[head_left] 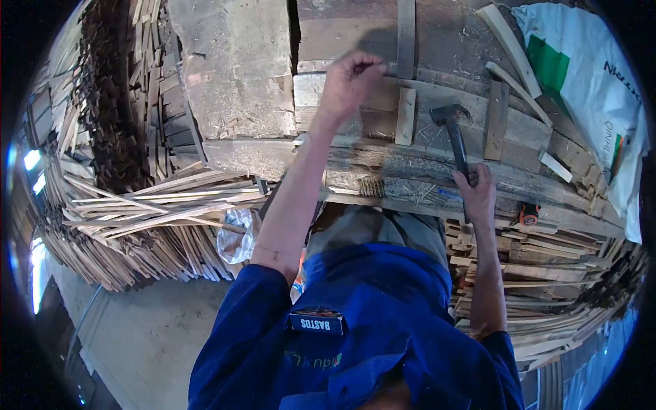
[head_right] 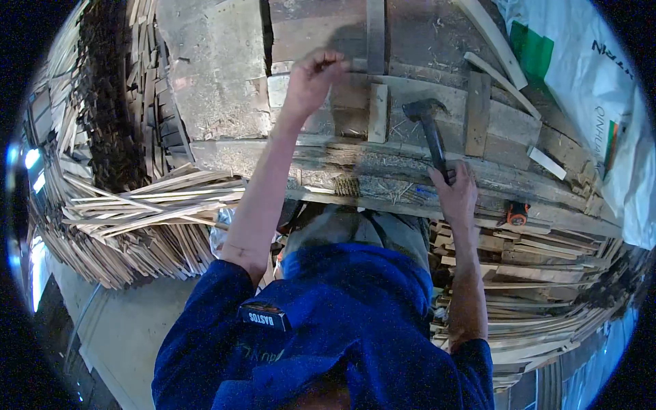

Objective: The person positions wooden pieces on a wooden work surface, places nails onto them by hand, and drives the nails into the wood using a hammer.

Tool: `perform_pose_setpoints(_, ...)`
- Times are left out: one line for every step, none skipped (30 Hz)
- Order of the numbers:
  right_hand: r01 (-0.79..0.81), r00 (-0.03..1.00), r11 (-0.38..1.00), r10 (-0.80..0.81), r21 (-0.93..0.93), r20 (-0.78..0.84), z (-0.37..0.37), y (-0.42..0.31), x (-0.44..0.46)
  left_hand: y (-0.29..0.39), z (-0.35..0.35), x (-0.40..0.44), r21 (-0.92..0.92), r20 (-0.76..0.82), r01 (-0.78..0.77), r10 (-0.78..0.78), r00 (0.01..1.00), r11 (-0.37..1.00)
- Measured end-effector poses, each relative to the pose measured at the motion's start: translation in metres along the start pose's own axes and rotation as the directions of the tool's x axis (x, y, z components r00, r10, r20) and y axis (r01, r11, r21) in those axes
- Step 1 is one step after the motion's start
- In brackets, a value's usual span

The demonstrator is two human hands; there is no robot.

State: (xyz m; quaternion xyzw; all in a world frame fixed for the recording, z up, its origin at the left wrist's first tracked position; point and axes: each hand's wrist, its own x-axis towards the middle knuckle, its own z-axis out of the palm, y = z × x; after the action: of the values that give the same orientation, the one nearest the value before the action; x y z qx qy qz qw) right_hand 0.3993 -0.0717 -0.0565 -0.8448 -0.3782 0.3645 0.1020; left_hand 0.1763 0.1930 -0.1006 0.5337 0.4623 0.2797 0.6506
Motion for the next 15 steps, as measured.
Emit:
perform_pose_setpoints(-0.011, 1.000, 1.000, 0.011, -0.005, 0.001, 0.001, -0.001, -0.001, 0.000, 0.003, 0.008, -0.006, 0.007, 0.007, -0.007, 1.000, 1.000)
perform_pose_setpoints(-0.019, 1.000, 1.000, 0.019, 0.003, -0.003, 0.002, -0.001, -0.002, -0.003, 0.007, 0.016, -0.022, 0.028, -0.043, 0.043, 0.999, 0.999)
perform_pose_setpoints(-0.026, 1.000, 1.000, 0.026, 0.011, -0.008, 0.003, -0.002, -0.002, -0.008, 0.009, 0.023, -0.039, 0.047, -0.094, 0.096, 0.994, 0.995)
perform_pose_setpoints(-0.030, 0.999, 0.999, 0.031, 0.021, -0.018, 0.003, -0.003, -0.003, -0.012, 0.011, 0.029, -0.056, 0.066, -0.150, 0.154, 0.986, 0.987)
perform_pose_setpoints(-0.036, 0.999, 0.999, 0.037, 0.018, -0.028, 0.003, -0.005, -0.003, -0.020, 0.012, 0.033, -0.064, 0.075, -0.154, 0.158, 0.985, 0.986)
perform_pose_setpoints(-0.034, 0.999, 0.998, 0.036, 0.048, -0.035, 0.004, -0.007, -0.004, -0.027, 0.013, 0.037, -0.017, 0.077, -0.228, 0.228, 0.971, 0.974)
perform_pose_setpoints(-0.032, 0.998, 0.996, 0.035, 0.079, -0.044, 0.004, -0.009, -0.005, -0.033, 0.014, 0.040, 0.030, 0.083, -0.301, 0.298, 0.951, 0.953)
perform_pose_setpoints(-0.028, 0.998, 0.993, 0.034, 0.111, -0.054, 0.005, -0.010, -0.006, -0.040, 0.016, 0.042, 0.076, 0.093, -0.374, 0.367, 0.925, 0.924)
perform_pose_setpoints(-0.030, 0.997, 0.993, 0.038, 0.112, -0.067, 0.006, -0.011, -0.007, -0.047, 0.017, 0.043, 0.069, 0.101, -0.383, 0.376, 0.921, 0.921)
perform_pose_setpoints(-0.022, 0.995, 0.992, 0.034, 0.125, -0.090, 0.007, -0.011, -0.008, -0.048, 0.019, 0.042, 0.014, 0.069, -0.345, 0.343, 0.937, 0.939)
perform_pose_setpoints(-0.013, 0.994, 0.991, 0.027, 0.137, -0.107, 0.009, -0.010, -0.009, -0.050, 0.021, 0.040, -0.040, 0.034, -0.303, 0.304, 0.952, 0.952)
perform_pose_setpoints(0.002, 0.992, 0.989, 0.017, 0.149, -0.126, 0.011, -0.010, -0.009, -0.051, 0.021, 0.038, -0.094, 0.000, -0.264, 0.266, 0.964, 0.960)
perform_pose_setpoints(0.006, 0.991, 0.989, 0.014, 0.150, -0.133, 0.013, -0.010, -0.008, -0.050, 0.020, 0.039, -0.094, 0.002, -0.272, 0.273, 0.962, 0.958)
perform_pose_setpoints(-0.006, 0.991, 0.988, 0.027, 0.155, -0.131, 0.014, -0.009, -0.009, -0.050, 0.021, 0.040, -0.135, -0.011, -0.271, 0.272, 0.962, 0.953)
perform_pose_setpoints(-0.019, 0.991, 0.987, 0.040, 0.161, -0.130, 0.015, -0.008, -0.009, -0.049, 0.022, 0.041, -0.177, -0.024, -0.271, 0.271, 0.962, 0.946)
